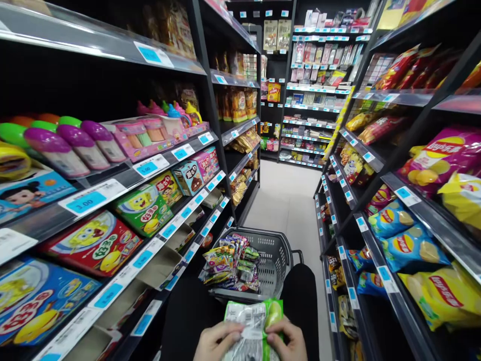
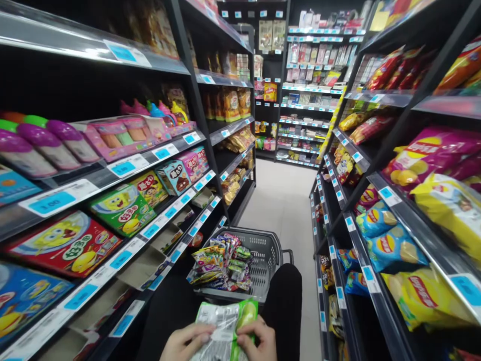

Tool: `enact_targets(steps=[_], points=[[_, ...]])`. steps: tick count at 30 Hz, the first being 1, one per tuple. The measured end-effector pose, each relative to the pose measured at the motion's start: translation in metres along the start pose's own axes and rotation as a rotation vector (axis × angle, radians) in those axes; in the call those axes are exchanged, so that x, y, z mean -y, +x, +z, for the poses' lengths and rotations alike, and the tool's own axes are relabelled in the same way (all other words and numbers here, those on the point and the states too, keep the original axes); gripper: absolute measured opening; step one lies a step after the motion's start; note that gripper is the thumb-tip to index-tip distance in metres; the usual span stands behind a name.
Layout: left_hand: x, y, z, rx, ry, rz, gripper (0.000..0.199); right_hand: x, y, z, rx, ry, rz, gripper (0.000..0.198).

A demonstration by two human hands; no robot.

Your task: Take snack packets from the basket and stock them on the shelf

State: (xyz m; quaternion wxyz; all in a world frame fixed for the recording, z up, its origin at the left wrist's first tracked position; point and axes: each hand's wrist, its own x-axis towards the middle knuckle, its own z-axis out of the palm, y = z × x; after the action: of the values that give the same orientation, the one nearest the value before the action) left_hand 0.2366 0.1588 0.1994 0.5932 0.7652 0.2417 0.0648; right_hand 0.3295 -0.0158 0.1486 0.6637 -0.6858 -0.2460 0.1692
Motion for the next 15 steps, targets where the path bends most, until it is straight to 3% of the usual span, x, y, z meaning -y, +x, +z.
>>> enact_targets(steps=[8,15], points=[[-0.014,0.011,0.011,-0.119,0.004,-0.025,0.030,0.034,0.015,-0.007,-0.035,-0.279,0.074,0.023],[-0.024,0.018,0.005,-0.129,-0.063,-0.087,0.023,0.042,0.036,-0.008,0.038,-0.303,0.160,0.023]])
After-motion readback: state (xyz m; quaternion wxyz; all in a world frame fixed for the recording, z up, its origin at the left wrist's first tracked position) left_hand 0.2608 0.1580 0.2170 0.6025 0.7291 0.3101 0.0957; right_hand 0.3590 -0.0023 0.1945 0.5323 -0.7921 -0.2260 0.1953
